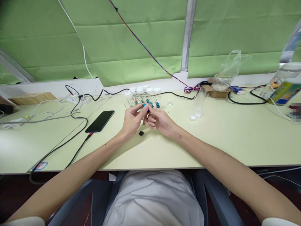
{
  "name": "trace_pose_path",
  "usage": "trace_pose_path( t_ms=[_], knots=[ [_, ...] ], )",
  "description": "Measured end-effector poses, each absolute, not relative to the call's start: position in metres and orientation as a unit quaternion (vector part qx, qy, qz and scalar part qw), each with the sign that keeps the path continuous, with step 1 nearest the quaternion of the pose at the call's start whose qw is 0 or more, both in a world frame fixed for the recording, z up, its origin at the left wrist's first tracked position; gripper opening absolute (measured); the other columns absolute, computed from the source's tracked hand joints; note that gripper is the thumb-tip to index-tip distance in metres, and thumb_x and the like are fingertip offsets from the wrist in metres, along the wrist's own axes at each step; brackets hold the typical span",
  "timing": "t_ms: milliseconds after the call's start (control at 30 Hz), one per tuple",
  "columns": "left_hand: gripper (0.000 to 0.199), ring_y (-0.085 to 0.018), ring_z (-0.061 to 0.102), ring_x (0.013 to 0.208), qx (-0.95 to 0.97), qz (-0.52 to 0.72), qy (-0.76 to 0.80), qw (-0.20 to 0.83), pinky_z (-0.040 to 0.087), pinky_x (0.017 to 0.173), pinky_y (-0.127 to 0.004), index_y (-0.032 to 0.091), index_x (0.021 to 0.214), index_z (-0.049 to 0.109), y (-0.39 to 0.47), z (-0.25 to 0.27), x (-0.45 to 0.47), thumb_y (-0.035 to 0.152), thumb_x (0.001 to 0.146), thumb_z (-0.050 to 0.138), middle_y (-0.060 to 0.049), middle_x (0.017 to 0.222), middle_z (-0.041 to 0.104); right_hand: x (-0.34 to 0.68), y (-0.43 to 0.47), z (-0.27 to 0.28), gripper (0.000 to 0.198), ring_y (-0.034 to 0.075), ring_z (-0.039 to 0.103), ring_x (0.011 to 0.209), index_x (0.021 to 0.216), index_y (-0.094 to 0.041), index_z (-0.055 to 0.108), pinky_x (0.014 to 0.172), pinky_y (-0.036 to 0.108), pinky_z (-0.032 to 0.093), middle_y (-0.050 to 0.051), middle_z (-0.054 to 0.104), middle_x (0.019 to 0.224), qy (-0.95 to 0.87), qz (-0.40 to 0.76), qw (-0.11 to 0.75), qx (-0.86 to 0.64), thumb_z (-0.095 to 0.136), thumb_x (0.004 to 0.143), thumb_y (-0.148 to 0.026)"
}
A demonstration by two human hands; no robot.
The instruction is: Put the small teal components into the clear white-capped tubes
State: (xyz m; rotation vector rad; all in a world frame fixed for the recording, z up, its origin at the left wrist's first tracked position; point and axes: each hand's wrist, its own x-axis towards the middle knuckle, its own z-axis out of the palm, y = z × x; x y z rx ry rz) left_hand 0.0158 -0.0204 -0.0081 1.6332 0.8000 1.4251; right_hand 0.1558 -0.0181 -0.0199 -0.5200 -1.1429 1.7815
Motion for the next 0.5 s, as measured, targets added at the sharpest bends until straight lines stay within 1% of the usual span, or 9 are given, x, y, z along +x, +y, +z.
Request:
trace_pose_path(
  t_ms=[100, 233, 333, 500],
  knots=[
    [0.039, -0.008, 0.045, 0.049, 0.650, 0.561, 0.321, 0.400, 0.039, 0.041, -0.022, 0.017, 0.077, 0.066, -0.0216, -0.0070, 0.0155, 0.055, 0.083, 0.071, -0.001, 0.063, 0.054, 0.1557, -0.0180, -0.0199, 0.044, 0.008, 0.036, 0.047, 0.070, -0.019, 0.054, 0.048, 0.025, 0.030, -0.007, 0.036, 0.051, -0.464, 0.725, 0.459, -0.220, 0.071, 0.083, -0.058],
    [0.039, -0.008, 0.046, 0.048, 0.655, 0.555, 0.321, 0.401, 0.039, 0.042, -0.023, 0.017, 0.077, 0.066, -0.0227, -0.0054, 0.0154, 0.055, 0.082, 0.071, 0.000, 0.062, 0.055, 0.1549, -0.0203, -0.0172, 0.048, 0.008, 0.036, 0.045, 0.066, -0.020, 0.051, 0.048, 0.025, 0.030, -0.007, 0.037, 0.049, -0.469, 0.723, 0.453, -0.225, 0.069, 0.083, -0.061],
    [0.040, -0.008, 0.048, 0.048, 0.657, 0.548, 0.321, 0.405, 0.039, 0.043, -0.023, 0.017, 0.077, 0.067, -0.0235, -0.0039, 0.0158, 0.056, 0.082, 0.071, 0.001, 0.060, 0.055, 0.1543, -0.0224, -0.0150, 0.046, 0.009, 0.036, 0.044, 0.068, -0.020, 0.052, 0.047, 0.025, 0.030, -0.007, 0.037, 0.046, -0.463, 0.725, 0.457, -0.226, 0.069, 0.083, -0.060],
    [0.039, -0.008, 0.049, 0.048, 0.654, 0.547, 0.324, 0.410, 0.040, 0.042, -0.022, 0.016, 0.078, 0.067, -0.0251, -0.0018, 0.0162, 0.055, 0.081, 0.073, -0.001, 0.063, 0.059, 0.1539, -0.0236, -0.0144, 0.044, 0.009, 0.038, 0.043, 0.070, -0.021, 0.053, 0.046, 0.025, 0.030, -0.007, 0.038, 0.045, -0.460, 0.725, 0.461, -0.223, 0.069, 0.083, -0.059]
  ],
)
